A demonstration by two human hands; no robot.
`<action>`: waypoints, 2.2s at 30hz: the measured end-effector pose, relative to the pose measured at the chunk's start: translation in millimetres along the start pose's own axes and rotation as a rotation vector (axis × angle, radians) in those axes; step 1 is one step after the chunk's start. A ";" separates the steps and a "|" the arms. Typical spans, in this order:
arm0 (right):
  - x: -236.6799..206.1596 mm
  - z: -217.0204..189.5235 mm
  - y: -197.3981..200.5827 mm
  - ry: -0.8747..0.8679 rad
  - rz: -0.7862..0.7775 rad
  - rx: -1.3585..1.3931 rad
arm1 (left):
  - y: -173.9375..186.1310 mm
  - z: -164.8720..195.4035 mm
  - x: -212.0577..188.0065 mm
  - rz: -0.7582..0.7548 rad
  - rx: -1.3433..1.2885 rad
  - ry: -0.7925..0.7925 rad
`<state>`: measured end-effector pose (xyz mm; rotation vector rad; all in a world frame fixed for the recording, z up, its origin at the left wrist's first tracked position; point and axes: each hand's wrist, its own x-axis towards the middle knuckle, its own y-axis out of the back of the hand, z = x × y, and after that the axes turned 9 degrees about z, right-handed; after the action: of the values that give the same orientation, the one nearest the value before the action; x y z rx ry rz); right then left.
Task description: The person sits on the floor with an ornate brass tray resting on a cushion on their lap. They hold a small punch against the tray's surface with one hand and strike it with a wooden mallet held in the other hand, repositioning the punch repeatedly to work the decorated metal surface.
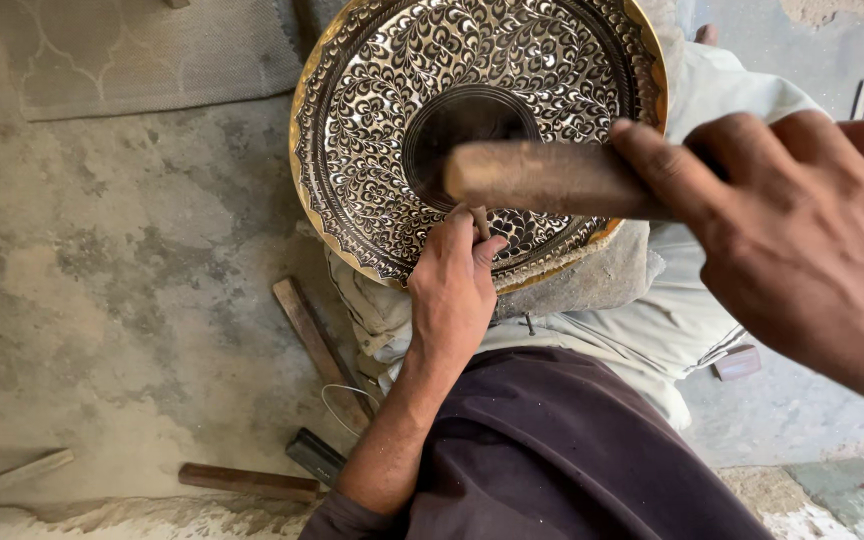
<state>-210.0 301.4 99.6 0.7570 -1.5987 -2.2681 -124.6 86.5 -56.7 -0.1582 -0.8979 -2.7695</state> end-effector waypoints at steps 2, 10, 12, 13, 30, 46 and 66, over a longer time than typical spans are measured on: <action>-0.1 -1.0 -1.5 -0.102 0.041 0.238 | 0.3 -0.2 0.6 0.016 -0.042 -0.038; -2.7 -2.7 -6.4 0.018 0.107 0.083 | 0.0 -3.8 1.1 -0.013 0.033 -0.005; -3.2 -3.6 -6.6 0.046 0.118 0.056 | 0.0 -4.4 1.8 -0.030 0.040 0.004; -3.4 -4.2 -6.6 0.048 0.060 0.016 | 0.1 -4.1 1.8 -0.024 0.019 0.004; -9.9 -5.4 -11.9 0.154 0.277 -0.013 | 11.0 -2.9 -0.8 0.138 -0.229 0.177; 35.6 -31.4 49.3 0.163 0.374 0.014 | 1.4 -9.6 -10.0 0.163 -0.094 0.116; -0.5 -28.8 52.3 0.203 0.186 -0.318 | 13.5 -7.2 -6.6 0.059 -0.136 0.192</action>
<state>-197.9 260.1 141.0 0.6971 -1.1322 -2.1597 -115.1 72.8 -56.0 0.0578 -0.6474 -2.7337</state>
